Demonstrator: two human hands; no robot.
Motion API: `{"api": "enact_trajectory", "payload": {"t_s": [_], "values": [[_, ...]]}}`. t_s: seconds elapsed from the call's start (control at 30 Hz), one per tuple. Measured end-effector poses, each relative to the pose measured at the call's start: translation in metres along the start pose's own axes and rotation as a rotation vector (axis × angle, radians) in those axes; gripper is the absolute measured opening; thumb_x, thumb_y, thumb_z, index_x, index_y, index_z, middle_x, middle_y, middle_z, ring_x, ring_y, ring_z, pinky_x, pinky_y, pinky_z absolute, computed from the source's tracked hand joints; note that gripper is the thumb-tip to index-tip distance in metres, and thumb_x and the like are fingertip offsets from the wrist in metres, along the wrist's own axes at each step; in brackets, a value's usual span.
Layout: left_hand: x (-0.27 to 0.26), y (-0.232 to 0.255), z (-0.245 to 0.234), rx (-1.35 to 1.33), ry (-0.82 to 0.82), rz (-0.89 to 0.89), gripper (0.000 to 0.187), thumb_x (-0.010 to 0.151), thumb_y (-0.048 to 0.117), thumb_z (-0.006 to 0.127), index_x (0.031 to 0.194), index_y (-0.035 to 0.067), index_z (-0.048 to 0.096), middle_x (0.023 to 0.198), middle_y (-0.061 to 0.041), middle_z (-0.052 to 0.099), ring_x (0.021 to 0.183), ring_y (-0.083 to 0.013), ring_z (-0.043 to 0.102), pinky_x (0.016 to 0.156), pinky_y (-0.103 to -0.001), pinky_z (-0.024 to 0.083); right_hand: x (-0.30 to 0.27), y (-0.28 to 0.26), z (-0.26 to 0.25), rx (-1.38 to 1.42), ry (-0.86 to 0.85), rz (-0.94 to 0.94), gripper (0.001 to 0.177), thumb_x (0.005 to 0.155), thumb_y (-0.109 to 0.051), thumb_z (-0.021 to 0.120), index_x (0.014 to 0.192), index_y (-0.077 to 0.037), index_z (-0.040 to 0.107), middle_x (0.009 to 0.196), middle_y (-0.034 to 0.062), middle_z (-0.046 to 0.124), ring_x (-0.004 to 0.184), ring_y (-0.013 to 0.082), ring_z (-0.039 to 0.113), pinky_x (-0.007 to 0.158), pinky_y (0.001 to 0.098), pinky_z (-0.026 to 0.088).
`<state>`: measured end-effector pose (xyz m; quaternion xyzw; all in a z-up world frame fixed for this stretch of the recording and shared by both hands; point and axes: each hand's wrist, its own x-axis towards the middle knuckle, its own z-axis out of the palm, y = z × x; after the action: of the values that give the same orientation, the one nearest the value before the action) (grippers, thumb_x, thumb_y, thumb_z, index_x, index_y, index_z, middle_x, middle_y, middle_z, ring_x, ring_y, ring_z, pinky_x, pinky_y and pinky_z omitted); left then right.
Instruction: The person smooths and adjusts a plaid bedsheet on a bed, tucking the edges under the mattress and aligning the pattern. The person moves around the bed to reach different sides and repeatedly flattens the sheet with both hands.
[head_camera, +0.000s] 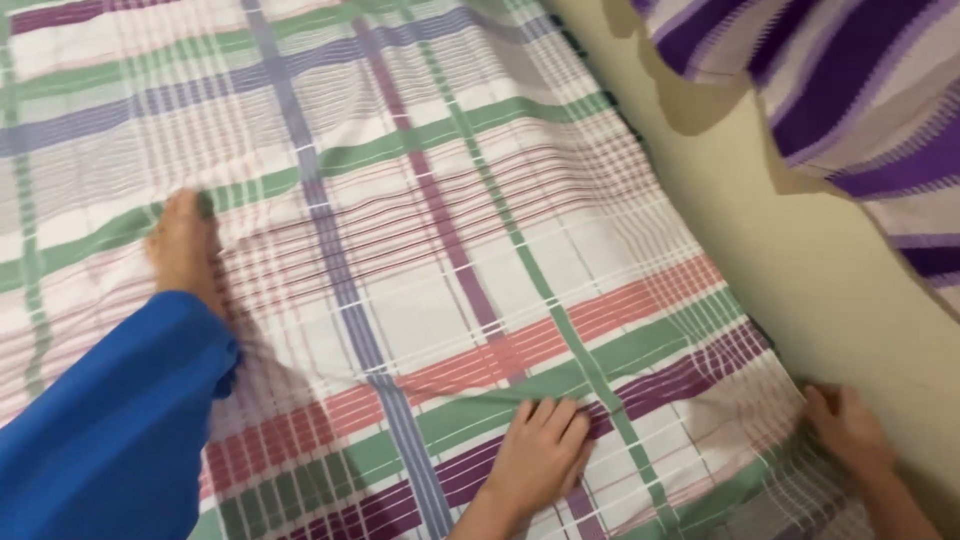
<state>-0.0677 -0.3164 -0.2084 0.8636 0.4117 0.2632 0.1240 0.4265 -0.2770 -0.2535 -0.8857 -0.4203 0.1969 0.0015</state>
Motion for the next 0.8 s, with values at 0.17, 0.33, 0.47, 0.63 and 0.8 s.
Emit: {"api": "enact_trajectory", "payload": {"t_s": [0.17,0.33,0.47,0.63,0.8], "values": [[-0.077,-0.007,-0.011,-0.006,-0.135,-0.051,0.037,0.102,0.039,0.058,0.114,0.003,0.059,0.114,-0.018,0.055,0.099,-0.0362,0.049,0.087,-0.052,0.036,0.036,0.037,0.024,0.08,-0.167,-0.058,0.069,0.087,-0.048,0.07,0.129,0.007,0.075,0.117,0.0291,0.08,0.107,0.0424,0.075,0.092,0.0498,0.053],[-0.083,-0.01,-0.008,0.001,-0.174,-0.038,0.024,0.104,0.028,0.065,0.111,0.005,0.061,0.109,-0.012,0.056,0.098,-0.0292,0.048,0.087,-0.046,0.038,0.067,0.09,0.078,0.337,-0.029,0.077,0.078,0.085,-0.041,0.085,0.128,0.024,0.074,0.113,0.0473,0.075,0.099,0.0598,0.07,0.08,0.0612,0.055],[-0.083,-0.015,0.014,0.064,-0.188,-0.009,0.019,0.102,0.025,0.058,0.101,0.007,0.063,0.103,-0.012,0.059,0.095,-0.0314,0.052,0.086,-0.049,0.039,0.035,0.075,0.057,-0.133,-0.016,-0.102,0.062,0.104,-0.056,0.048,0.142,-0.012,0.07,0.135,0.0258,0.074,0.12,0.0483,0.07,0.101,0.0534,0.052],[-0.08,-0.011,-0.002,-0.014,-0.17,-0.006,0.047,0.097,0.051,0.066,0.108,0.007,0.056,0.11,-0.014,0.055,0.096,-0.0341,0.05,0.085,-0.049,0.038,-0.017,0.039,0.021,-0.347,0.019,-0.017,0.049,0.113,-0.048,0.031,0.135,-0.023,0.067,0.132,0.0174,0.076,0.109,0.0442,0.077,0.089,0.0534,0.057],[-0.074,-0.001,0.009,-0.085,-0.22,-0.167,0.008,0.1,0.017,0.068,0.105,0.015,0.073,0.104,0.001,0.067,0.097,-0.0212,0.053,0.09,-0.037,0.04,-0.054,-0.003,-0.004,-0.445,-0.036,0.135,0.041,0.119,-0.03,0.031,0.129,-0.016,0.068,0.108,0.0193,0.082,0.09,0.036,0.08,0.073,0.0477,0.061]]}}
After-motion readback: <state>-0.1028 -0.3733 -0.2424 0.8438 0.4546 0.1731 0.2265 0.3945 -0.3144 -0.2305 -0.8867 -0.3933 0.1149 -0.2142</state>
